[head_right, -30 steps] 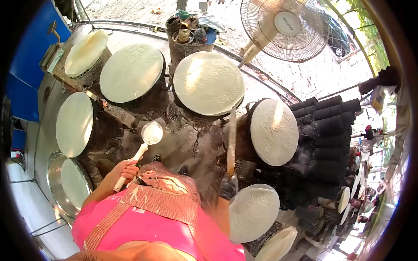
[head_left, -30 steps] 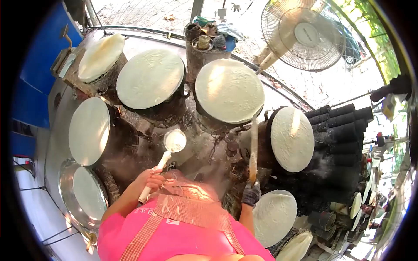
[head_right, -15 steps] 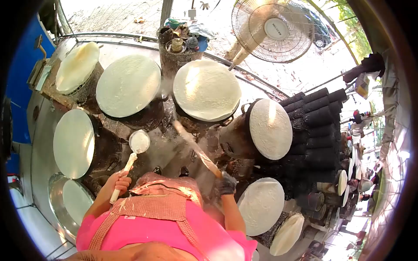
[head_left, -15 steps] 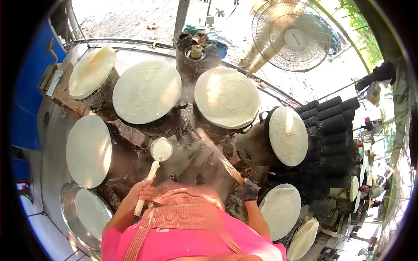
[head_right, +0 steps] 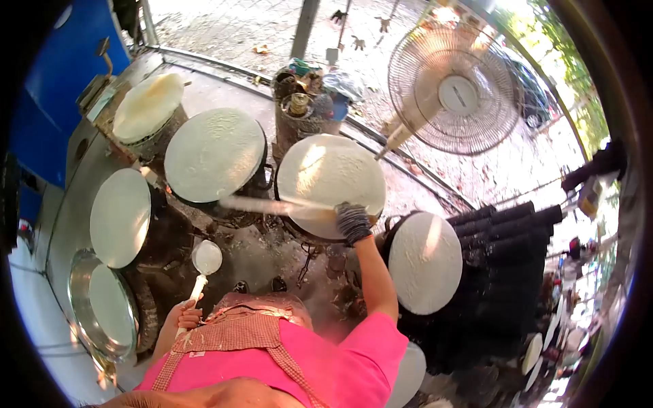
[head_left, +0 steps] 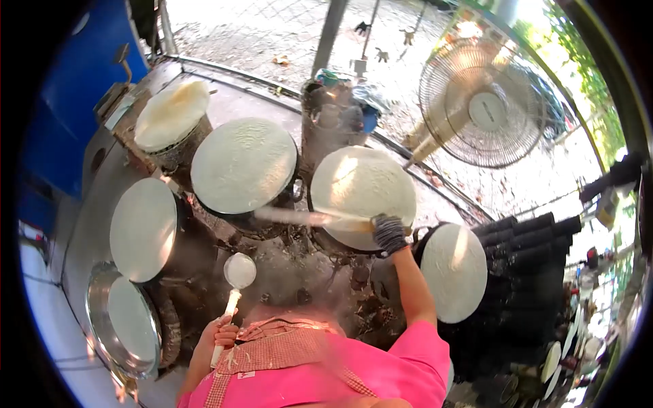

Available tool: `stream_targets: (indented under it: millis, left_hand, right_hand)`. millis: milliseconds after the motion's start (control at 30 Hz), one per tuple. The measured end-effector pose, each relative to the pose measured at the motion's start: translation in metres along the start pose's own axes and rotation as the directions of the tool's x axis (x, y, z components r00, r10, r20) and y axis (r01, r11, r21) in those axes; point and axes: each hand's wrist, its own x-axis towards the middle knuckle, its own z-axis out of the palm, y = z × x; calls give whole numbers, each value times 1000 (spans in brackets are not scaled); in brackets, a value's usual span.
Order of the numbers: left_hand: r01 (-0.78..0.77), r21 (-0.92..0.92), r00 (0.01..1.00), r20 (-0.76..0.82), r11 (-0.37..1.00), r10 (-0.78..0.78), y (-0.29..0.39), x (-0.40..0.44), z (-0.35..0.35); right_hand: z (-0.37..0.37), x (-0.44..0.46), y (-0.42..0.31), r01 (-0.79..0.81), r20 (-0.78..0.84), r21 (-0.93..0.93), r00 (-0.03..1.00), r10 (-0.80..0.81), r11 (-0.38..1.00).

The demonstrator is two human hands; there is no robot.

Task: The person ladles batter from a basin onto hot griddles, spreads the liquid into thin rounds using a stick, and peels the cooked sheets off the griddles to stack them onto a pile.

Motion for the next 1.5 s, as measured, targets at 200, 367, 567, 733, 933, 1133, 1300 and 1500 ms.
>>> stream_targets:
  millis: [200, 367, 567, 733, 933, 1133, 1300, 1500]
  left_hand:
    - [-156, 16, 980, -120, 988, 157, -21, 1, 4]
    - [-264, 138, 941, -178, 955, 286, -25, -24, 6]
    - [-382, -26, 922, -75, 924, 380, -21, -83, -11]
    - [-525, 115, 842, -78, 844, 534, -8, -154, -35]
    - [-672, 87, 723, -140, 735, 677, -11, -220, -42]
    - [-618, -355, 752, -5, 702, 659, -1, -231, -54]
    - [-651, -573, 577, 53, 498, 815, 4, -200, -5]
    - [-715, -635, 405, -35, 293, 914, 8, -164, 76]
  right_hand:
    - [-41, 70, 124, -181, -175, 82, 965, 193, 980]
    - [-121, 128, 179, -118, -332, -111, 940, 75, 987]
    - [-211, 250, 69, 2, -158, -203, 987, -35, 979]
    - [-252, 351, -90, 137, 226, -242, 971, -82, 960]
    - [-267, 509, -240, 249, 137, -36, 961, -242, 968]
    - [-323, 566, -283, -151, 111, 970, 973, 204, 193]
    - [-169, 665, -315, -216, 366, 794, 916, 163, -569]
    - [-4, 708, -418, -310, 646, 564, 743, 175, -765]
